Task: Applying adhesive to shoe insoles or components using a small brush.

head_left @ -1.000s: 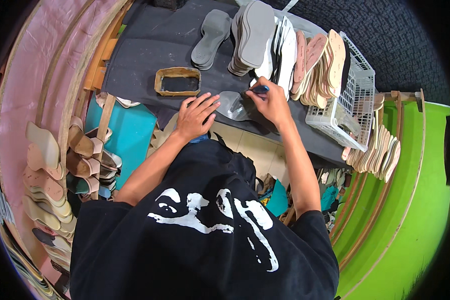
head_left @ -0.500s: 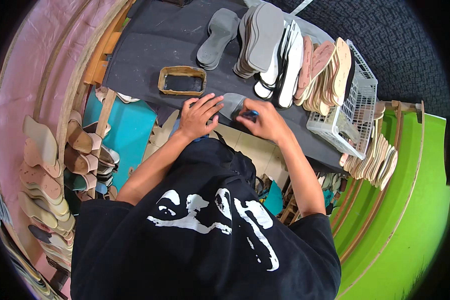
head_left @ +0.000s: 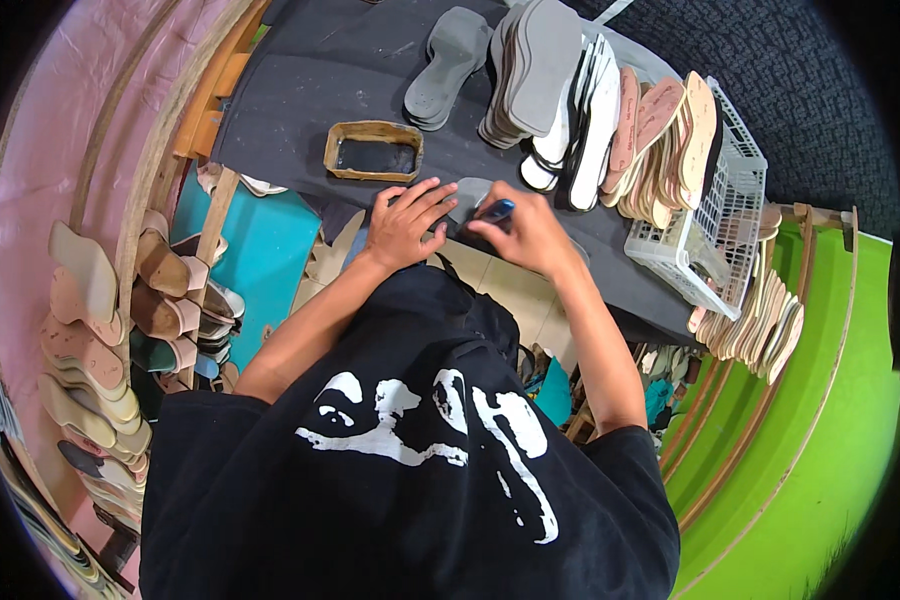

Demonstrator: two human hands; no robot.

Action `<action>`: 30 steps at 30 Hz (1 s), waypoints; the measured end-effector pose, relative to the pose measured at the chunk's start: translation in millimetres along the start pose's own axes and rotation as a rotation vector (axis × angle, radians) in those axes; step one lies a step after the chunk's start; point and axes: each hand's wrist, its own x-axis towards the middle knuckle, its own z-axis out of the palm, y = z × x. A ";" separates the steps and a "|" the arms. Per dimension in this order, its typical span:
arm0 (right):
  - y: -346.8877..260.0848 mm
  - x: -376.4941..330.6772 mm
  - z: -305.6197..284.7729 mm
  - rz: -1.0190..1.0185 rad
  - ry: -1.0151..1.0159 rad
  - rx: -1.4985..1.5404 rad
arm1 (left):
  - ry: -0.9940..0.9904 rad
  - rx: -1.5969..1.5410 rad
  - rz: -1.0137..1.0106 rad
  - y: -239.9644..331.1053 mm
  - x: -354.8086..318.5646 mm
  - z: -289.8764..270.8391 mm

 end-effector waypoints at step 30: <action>16.6 1.7 -5.3 0.194 0.275 -0.068 | 0.004 0.020 0.001 1.6 -1.0 2.9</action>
